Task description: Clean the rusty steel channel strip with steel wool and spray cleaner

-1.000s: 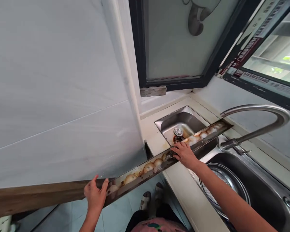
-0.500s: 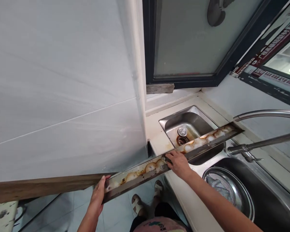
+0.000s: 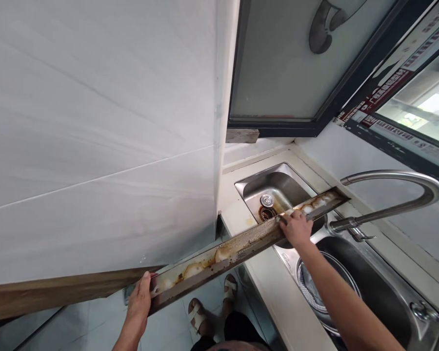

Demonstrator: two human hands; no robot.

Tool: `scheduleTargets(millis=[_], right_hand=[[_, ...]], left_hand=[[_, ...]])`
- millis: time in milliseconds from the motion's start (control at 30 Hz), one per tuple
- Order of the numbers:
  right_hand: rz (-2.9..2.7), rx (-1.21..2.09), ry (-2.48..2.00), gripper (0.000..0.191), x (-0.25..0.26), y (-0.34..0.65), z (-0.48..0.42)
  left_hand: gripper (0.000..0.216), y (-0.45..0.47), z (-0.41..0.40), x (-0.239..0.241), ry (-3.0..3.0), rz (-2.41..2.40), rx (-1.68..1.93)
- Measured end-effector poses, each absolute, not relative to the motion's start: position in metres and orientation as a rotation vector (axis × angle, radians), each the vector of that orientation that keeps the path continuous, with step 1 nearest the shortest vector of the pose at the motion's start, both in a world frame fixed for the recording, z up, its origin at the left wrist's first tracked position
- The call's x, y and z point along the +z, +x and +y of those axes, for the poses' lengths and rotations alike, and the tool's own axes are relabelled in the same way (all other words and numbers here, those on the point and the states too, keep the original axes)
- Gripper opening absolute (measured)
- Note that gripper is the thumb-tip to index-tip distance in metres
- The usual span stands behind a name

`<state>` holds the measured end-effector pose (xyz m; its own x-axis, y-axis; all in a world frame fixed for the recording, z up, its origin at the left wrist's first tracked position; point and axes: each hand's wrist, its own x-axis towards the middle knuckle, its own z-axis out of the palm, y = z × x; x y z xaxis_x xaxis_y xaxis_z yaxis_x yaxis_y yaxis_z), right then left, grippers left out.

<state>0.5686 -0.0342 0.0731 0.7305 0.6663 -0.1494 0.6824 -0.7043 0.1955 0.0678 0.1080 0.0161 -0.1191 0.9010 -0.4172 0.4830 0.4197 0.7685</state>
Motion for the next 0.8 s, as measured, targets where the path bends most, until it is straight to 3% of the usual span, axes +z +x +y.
scheduleTargets(millis=[133,367,600,800], right_hand=[[0.985,-0.108,2.667,0.034,0.076,0.591,-0.032],[1.482,-0.376,2.477,0.028,0.074,0.518,-0.024],[1.213,-0.232,2.618,0.029,0.078,0.535,-0.035],[1.465,-0.338,2.663,0.022,0.068,0.473,-0.029]], left_hand=[[0.05,0.07,0.105,0.02,1.16,1.8,0.572],[0.05,0.066,0.103,0.009,1.183,1.801,0.613],[0.048,0.072,0.095,0.022,1.29,1.829,0.613],[0.05,0.068,0.092,0.013,1.286,1.796,0.626]])
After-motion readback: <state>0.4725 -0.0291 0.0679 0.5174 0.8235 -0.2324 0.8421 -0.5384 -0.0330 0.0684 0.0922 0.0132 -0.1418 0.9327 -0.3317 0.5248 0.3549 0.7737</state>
